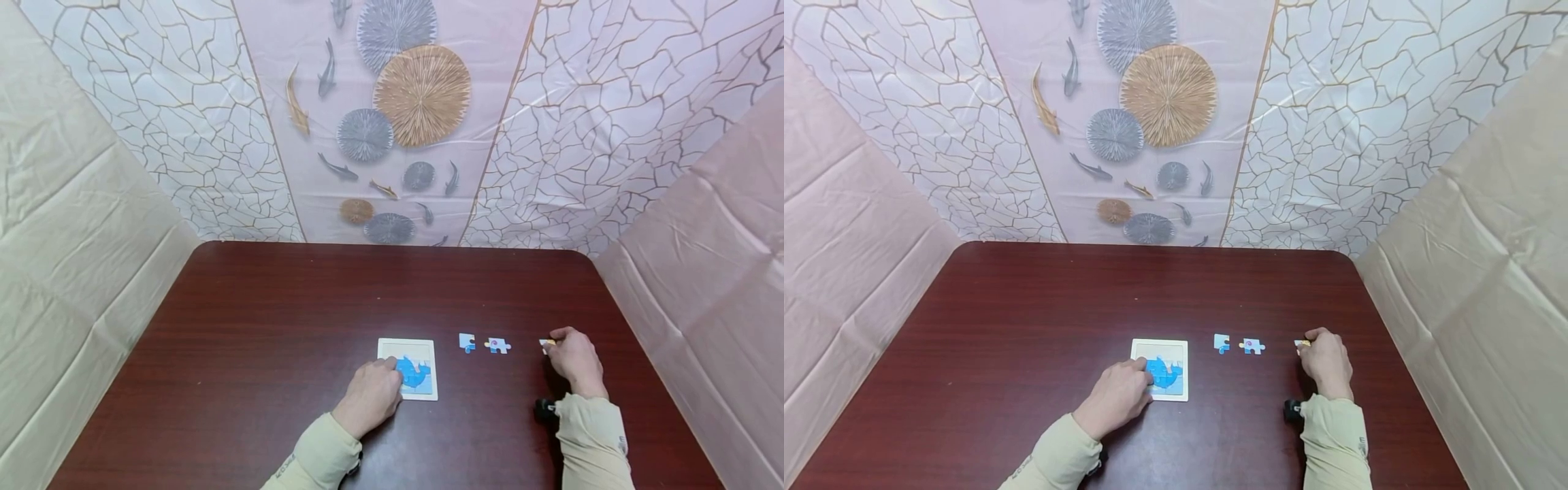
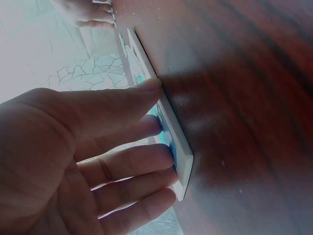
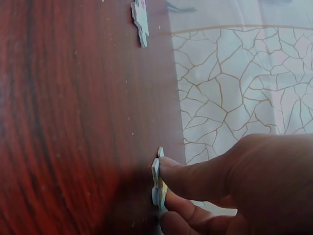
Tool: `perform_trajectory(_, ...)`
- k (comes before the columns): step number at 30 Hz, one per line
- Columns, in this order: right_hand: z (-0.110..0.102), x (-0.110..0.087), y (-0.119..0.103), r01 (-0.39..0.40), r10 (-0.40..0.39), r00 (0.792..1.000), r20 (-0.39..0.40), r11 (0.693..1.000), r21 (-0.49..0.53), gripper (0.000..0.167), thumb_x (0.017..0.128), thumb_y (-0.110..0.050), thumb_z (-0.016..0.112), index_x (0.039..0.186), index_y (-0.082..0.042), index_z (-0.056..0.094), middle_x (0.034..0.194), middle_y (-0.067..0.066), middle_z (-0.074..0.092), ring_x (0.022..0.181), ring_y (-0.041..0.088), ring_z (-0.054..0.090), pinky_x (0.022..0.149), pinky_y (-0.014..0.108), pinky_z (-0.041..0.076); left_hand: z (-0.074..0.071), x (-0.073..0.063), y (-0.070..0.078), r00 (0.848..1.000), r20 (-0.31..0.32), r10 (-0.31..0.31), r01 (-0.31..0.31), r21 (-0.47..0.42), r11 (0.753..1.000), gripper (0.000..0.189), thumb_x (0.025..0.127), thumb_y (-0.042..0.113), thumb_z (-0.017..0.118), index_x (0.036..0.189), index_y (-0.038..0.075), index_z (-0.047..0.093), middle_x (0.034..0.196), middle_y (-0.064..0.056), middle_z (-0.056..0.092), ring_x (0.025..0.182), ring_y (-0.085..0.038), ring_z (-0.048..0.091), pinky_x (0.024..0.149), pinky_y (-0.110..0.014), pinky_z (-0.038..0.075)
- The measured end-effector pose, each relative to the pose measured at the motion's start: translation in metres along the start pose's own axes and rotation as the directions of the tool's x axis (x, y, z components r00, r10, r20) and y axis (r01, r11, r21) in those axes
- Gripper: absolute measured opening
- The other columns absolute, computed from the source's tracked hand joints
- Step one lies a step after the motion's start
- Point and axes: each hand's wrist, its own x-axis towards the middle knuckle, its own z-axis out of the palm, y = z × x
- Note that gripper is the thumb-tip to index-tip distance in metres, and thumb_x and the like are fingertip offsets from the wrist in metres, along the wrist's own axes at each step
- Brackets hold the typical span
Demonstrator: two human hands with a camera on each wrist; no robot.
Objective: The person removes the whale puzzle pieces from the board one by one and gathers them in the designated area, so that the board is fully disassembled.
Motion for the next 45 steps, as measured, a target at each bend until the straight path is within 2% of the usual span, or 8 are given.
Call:
perform_trajectory(5, 0.0, -0.003, 0.0, 0.011, -0.011, 1.0, -0.018, 1.0, 0.028, 0.037, 0.091, -0.021, 0.06, 0.12, 0.002, 0.058, 0.1, 0.018, 0.062, 0.087, 0.034, 0.059, 0.067, 0.047, 0.045, 0.001, 0.0, -0.001, 1.0, 0.007, 0.001, -0.001, 0.004, 1.0, 0.017, 0.07, 0.016, 0.075, 0.06, 0.014, 0.062, 0.071, 0.001, 0.053, 0.06, -0.018, 0.054, 0.052, -0.03, 0.043)
perform_trajectory(9, -0.001, -0.005, -0.005, 0.032, -0.029, 0.998, -0.064, 0.998, 0.048, 0.035, 0.093, -0.021, 0.059, 0.119, 0.002, 0.059, 0.095, 0.016, 0.064, 0.081, 0.029, 0.06, 0.061, 0.041, 0.044, 0.002, -0.001, -0.002, 1.0, 0.014, -0.003, 0.003, 0.007, 1.0, 0.017, 0.07, 0.017, 0.075, 0.06, 0.015, 0.062, 0.07, 0.002, 0.053, 0.06, -0.018, 0.054, 0.052, -0.03, 0.042)
perform_trajectory(15, 0.0, -0.011, -0.029, 0.103, -0.097, 0.989, -0.107, 0.993, 0.054, 0.037, 0.095, -0.029, 0.058, 0.118, 0.0, 0.061, 0.092, 0.012, 0.066, 0.078, 0.026, 0.061, 0.059, 0.038, 0.044, 0.004, -0.002, -0.002, 1.0, 0.007, -0.006, 0.006, 0.007, 1.0, 0.017, 0.07, 0.018, 0.076, 0.06, 0.015, 0.062, 0.071, 0.002, 0.053, 0.06, -0.018, 0.055, 0.052, -0.03, 0.043)
perform_trajectory(23, 0.012, -0.022, -0.07, 0.2, -0.195, 0.978, -0.075, 0.978, 0.057, 0.04, 0.094, -0.032, 0.06, 0.118, -0.001, 0.06, 0.098, 0.014, 0.064, 0.085, 0.028, 0.06, 0.07, 0.044, 0.047, 0.002, -0.002, -0.001, 1.0, 0.016, -0.011, 0.011, -0.004, 1.0, 0.017, 0.07, 0.018, 0.076, 0.06, 0.015, 0.062, 0.072, 0.001, 0.054, 0.061, -0.017, 0.055, 0.052, -0.03, 0.043)
perform_trajectory(32, 0.041, -0.033, -0.108, 0.312, -0.311, 0.95, -0.039, 0.95, 0.026, 0.034, 0.093, -0.031, 0.063, 0.115, -0.004, 0.062, 0.102, 0.012, 0.059, 0.088, 0.027, 0.059, 0.074, 0.045, 0.048, 0.0, -0.001, -0.002, 1.0, 0.013, -0.009, 0.009, -0.002, 1.0, 0.015, 0.071, 0.017, 0.075, 0.061, 0.016, 0.063, 0.071, 0.002, 0.053, 0.061, -0.017, 0.055, 0.053, -0.029, 0.042)
perform_trajectory(38, 0.06, -0.042, -0.127, 0.349, -0.349, 0.937, 0.0, 0.937, 0.034, 0.034, 0.092, -0.03, 0.066, 0.115, -0.006, 0.063, 0.107, 0.009, 0.059, 0.089, 0.024, 0.06, 0.076, 0.044, 0.05, 0.0, -0.001, -0.002, 1.0, 0.003, -0.003, 0.003, -0.005, 1.0, 0.016, 0.07, 0.018, 0.075, 0.06, 0.016, 0.063, 0.072, 0.002, 0.054, 0.061, -0.017, 0.055, 0.053, -0.029, 0.043)
perform_trajectory(45, 0.077, -0.052, -0.144, 0.43, -0.432, 0.901, 0.036, 0.902, 0.038, 0.031, 0.09, -0.027, 0.068, 0.114, -0.008, 0.066, 0.105, 0.008, 0.059, 0.086, 0.022, 0.058, 0.076, 0.041, 0.051, 0.001, 0.0, -0.002, 0.999, 0.032, -0.012, 0.012, 0.006, 1.0, 0.015, 0.071, 0.02, 0.076, 0.063, 0.016, 0.065, 0.073, 0.002, 0.054, 0.062, -0.016, 0.055, 0.053, -0.029, 0.043)
